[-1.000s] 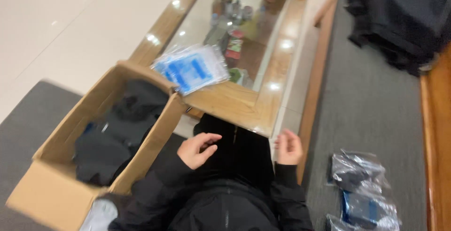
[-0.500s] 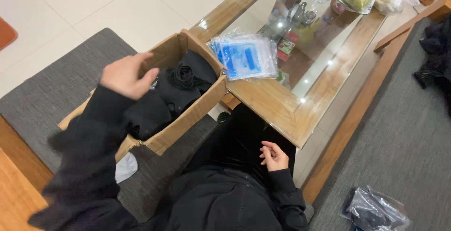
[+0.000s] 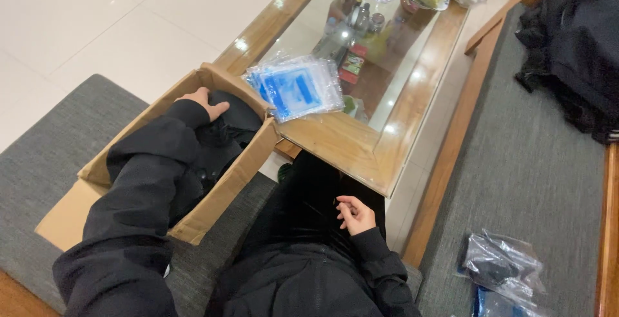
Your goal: Package black face masks into individual plastic zip-lock bags.
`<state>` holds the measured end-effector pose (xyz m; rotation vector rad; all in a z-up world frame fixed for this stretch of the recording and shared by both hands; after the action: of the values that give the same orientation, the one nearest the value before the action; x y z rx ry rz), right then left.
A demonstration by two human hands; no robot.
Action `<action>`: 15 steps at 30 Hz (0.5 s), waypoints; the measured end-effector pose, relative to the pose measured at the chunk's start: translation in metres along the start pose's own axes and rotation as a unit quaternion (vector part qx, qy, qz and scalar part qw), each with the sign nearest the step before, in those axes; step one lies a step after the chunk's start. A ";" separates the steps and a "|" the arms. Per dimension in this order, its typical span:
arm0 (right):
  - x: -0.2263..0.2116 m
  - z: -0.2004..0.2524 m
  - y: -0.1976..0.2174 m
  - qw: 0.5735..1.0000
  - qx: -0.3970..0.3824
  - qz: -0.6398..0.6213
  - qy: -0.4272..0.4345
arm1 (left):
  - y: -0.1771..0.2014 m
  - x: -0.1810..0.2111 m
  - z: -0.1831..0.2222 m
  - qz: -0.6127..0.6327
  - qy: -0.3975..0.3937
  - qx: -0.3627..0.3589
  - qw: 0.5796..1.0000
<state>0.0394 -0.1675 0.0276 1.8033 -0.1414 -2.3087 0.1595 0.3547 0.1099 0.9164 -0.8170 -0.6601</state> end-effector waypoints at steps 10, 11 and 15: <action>-0.015 0.006 0.001 1.000 -0.009 0.011 -0.021 | 0.064 0.059 0.077 -0.038 -0.010 0.023 0.999; -0.013 0.005 0.000 1.000 -0.010 0.005 -0.018 | 0.066 0.062 0.078 -0.011 0.002 0.023 1.000; -0.025 0.010 0.004 1.000 -0.017 0.003 -0.024 | 0.045 0.046 0.039 0.065 0.043 -0.011 0.997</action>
<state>0.0353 -0.1662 0.0545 1.7296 -0.1160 -2.3367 0.1586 0.3227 0.1777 0.8587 -0.7848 -0.5111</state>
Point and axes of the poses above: each hand's wrist, its own z-axis away from the middle knuckle, its own y-axis out of the back of the hand, x = y × z, the point moved 7 cm from there along -z, towards the middle knuckle, and after that the axes turned 4 degrees about x, right-handed, at the moved point
